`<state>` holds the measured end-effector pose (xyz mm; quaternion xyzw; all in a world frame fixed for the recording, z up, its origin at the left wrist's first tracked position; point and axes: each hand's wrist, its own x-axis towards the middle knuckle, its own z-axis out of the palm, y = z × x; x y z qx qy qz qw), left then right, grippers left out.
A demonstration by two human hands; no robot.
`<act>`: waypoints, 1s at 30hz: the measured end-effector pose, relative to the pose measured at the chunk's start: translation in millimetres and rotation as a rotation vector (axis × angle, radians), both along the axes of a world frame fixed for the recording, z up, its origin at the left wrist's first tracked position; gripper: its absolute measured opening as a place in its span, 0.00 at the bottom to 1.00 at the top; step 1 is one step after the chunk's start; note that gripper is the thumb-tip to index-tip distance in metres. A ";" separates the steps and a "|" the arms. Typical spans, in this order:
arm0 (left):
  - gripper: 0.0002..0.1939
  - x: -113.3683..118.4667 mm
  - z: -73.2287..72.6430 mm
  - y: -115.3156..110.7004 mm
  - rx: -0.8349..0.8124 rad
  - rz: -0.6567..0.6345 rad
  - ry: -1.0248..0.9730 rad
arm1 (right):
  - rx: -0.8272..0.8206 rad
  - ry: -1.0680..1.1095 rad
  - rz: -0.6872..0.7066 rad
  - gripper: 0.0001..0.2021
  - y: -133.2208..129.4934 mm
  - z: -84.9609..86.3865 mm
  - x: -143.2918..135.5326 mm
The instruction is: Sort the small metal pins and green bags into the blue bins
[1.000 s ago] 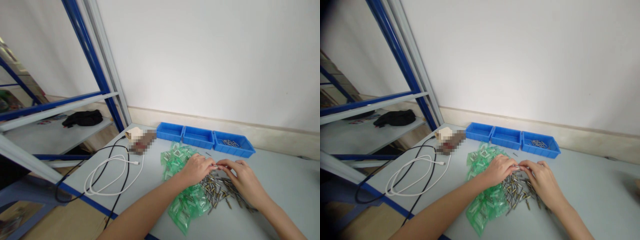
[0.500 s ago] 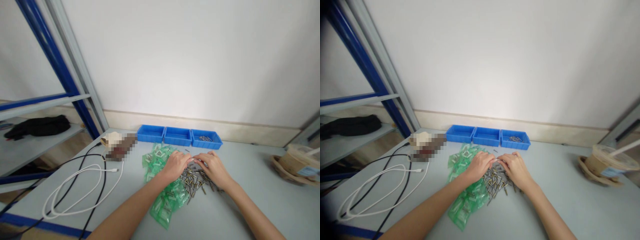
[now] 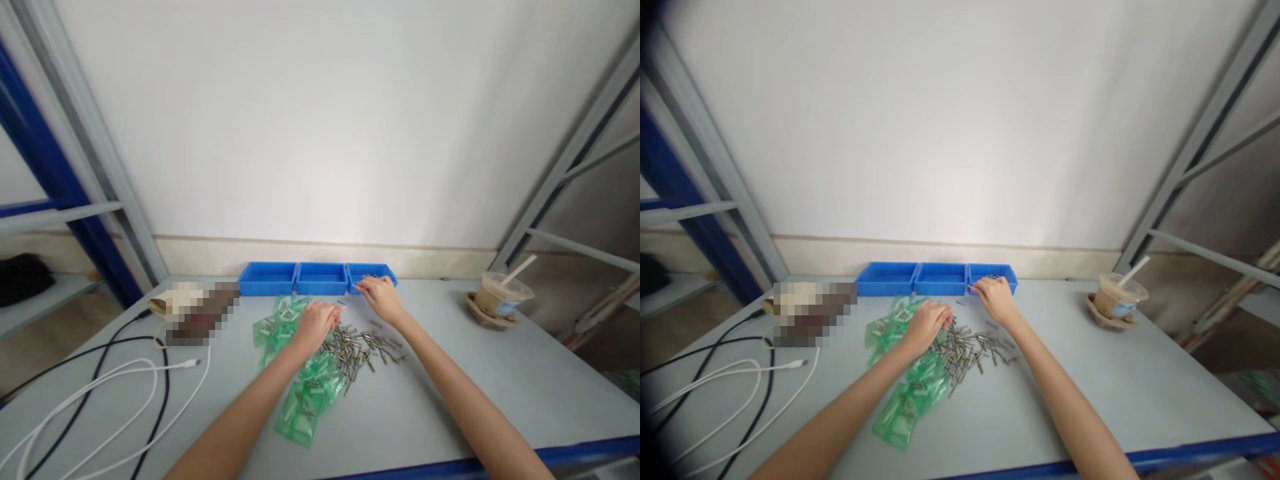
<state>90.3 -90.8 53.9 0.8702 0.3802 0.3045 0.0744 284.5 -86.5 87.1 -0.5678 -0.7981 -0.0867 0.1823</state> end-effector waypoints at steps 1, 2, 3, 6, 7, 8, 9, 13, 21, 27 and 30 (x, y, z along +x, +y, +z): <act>0.24 -0.6 -0.6 1.1 -0.008 0.006 -0.002 | -0.013 -0.015 -0.065 0.13 6.4 7.1 5.0; 0.24 -1.0 -1.3 1.9 -0.014 0.011 -0.003 | -0.019 -0.020 -0.098 0.14 11.8 13.9 10.3; 0.24 -1.3 -1.8 2.5 -0.019 0.014 -0.004 | -0.027 -0.023 -0.122 0.15 15.8 20.1 15.9; 0.24 -1.8 -2.5 3.1 -0.021 0.015 -0.007 | -0.051 -0.020 -0.164 0.16 17.8 30.9 31.7; 0.24 -2.0 -2.3 3.1 -0.018 0.012 -0.006 | -0.062 -0.020 -0.177 0.16 15.2 31.2 36.0; 0.24 -2.1 -2.0 2.9 -0.012 0.007 -0.004 | -0.073 -0.021 -0.188 0.16 11.2 29.7 39.8; 0.24 -2.2 -1.5 2.7 -0.004 0.002 -0.001 | -0.084 -0.025 -0.197 0.16 6.2 26.3 42.9; 0.24 -1.3 -0.4 1.2 0.039 -0.015 0.025 | -0.229 -0.003 -0.184 0.14 -16.9 -2.2 49.2; 0.17 0.7 -3.6 0.3 0.122 0.009 0.134 | -0.285 0.178 -0.185 0.07 -16.3 -39.7 35.6; 0.08 -1.3 -5.7 3.1 0.304 0.015 0.134 | -0.406 0.849 0.156 0.11 4.2 -40.8 1.7; 0.07 -2.0 -6.3 3.1 0.381 0.012 0.220 | -0.487 1.045 0.228 0.12 2.4 -48.3 -7.6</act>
